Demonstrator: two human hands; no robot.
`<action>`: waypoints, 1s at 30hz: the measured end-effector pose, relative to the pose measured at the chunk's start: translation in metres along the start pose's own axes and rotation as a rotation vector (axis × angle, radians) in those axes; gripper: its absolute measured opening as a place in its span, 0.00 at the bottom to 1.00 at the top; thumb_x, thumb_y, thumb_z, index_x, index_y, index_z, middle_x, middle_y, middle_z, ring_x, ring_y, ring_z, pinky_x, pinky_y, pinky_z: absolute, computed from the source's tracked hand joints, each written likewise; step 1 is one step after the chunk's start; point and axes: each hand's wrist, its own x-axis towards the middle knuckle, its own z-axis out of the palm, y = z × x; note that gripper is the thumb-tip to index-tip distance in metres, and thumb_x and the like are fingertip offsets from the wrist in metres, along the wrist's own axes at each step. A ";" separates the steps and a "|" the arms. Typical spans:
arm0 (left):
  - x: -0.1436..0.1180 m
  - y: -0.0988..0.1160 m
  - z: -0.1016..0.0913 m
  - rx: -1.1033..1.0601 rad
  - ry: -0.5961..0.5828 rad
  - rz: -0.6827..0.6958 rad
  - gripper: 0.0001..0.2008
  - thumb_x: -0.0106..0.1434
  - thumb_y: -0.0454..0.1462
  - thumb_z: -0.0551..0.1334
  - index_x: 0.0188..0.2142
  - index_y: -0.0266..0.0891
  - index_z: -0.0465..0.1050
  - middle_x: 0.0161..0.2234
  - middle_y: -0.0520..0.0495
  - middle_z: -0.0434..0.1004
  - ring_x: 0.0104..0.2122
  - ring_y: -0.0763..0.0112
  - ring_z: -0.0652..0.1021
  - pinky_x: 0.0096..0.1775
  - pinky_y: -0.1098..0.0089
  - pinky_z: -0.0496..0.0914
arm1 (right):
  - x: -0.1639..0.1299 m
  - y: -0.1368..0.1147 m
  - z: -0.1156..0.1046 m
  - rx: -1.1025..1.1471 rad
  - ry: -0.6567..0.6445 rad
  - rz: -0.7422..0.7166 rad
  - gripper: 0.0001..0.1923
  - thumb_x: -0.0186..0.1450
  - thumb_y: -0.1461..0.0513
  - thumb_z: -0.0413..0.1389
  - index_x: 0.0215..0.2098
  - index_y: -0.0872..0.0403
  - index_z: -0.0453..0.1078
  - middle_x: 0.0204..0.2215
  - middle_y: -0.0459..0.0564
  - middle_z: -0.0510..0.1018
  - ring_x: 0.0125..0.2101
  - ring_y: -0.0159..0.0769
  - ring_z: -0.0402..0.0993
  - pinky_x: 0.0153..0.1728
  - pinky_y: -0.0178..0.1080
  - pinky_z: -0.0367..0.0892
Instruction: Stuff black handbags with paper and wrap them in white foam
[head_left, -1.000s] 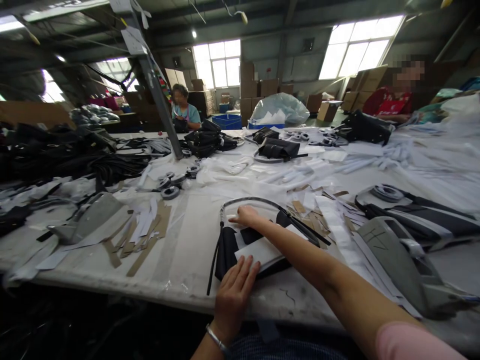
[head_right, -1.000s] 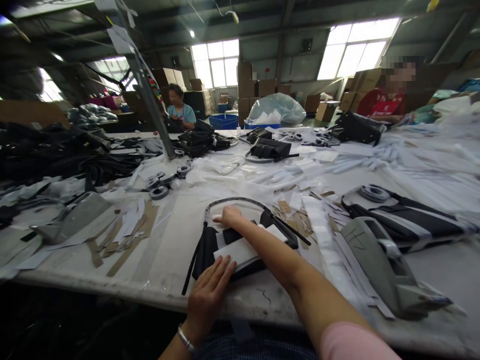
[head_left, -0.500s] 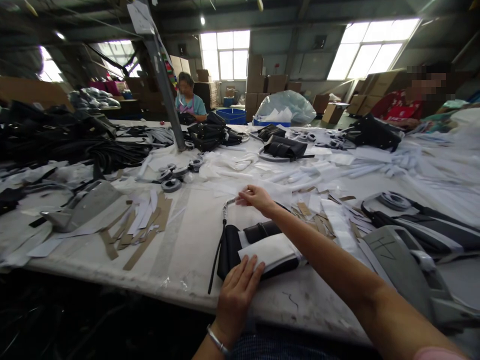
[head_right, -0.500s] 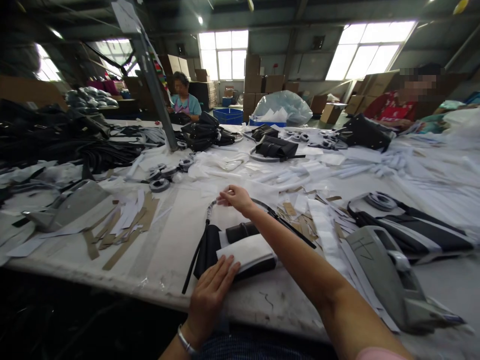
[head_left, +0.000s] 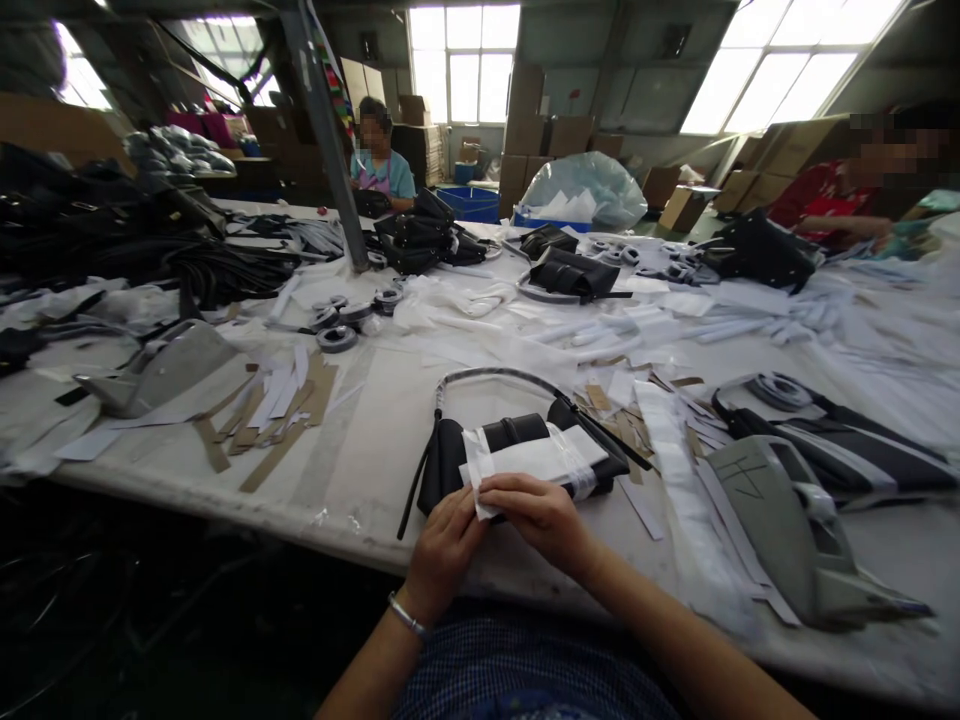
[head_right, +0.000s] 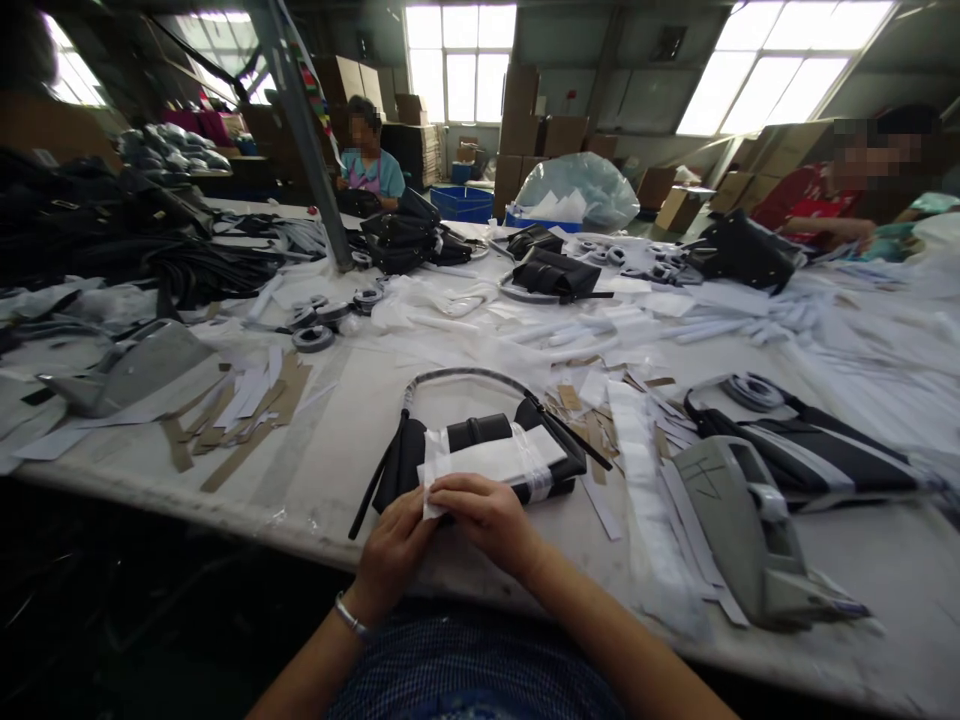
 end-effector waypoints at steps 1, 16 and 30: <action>-0.002 0.000 0.001 -0.012 0.008 -0.005 0.13 0.68 0.31 0.59 0.52 0.34 0.73 0.49 0.39 0.79 0.53 0.61 0.77 0.53 0.61 0.73 | -0.005 0.001 0.002 -0.016 0.018 -0.018 0.16 0.70 0.69 0.54 0.52 0.50 0.75 0.46 0.54 0.81 0.48 0.38 0.77 0.51 0.43 0.75; -0.001 0.004 -0.001 -0.005 -0.075 -0.059 0.26 0.68 0.32 0.59 0.65 0.38 0.61 0.59 0.45 0.72 0.62 0.58 0.67 0.60 0.60 0.69 | -0.009 -0.005 -0.008 -0.260 -0.066 -0.155 0.05 0.69 0.62 0.57 0.43 0.52 0.75 0.39 0.48 0.83 0.43 0.35 0.80 0.57 0.45 0.70; -0.003 0.002 0.006 -0.009 -0.058 -0.013 0.25 0.68 0.28 0.57 0.63 0.37 0.62 0.59 0.44 0.72 0.62 0.59 0.68 0.59 0.58 0.70 | 0.094 0.063 0.003 -0.630 -0.664 0.190 0.14 0.74 0.62 0.48 0.43 0.53 0.77 0.48 0.52 0.81 0.51 0.38 0.74 0.57 0.42 0.60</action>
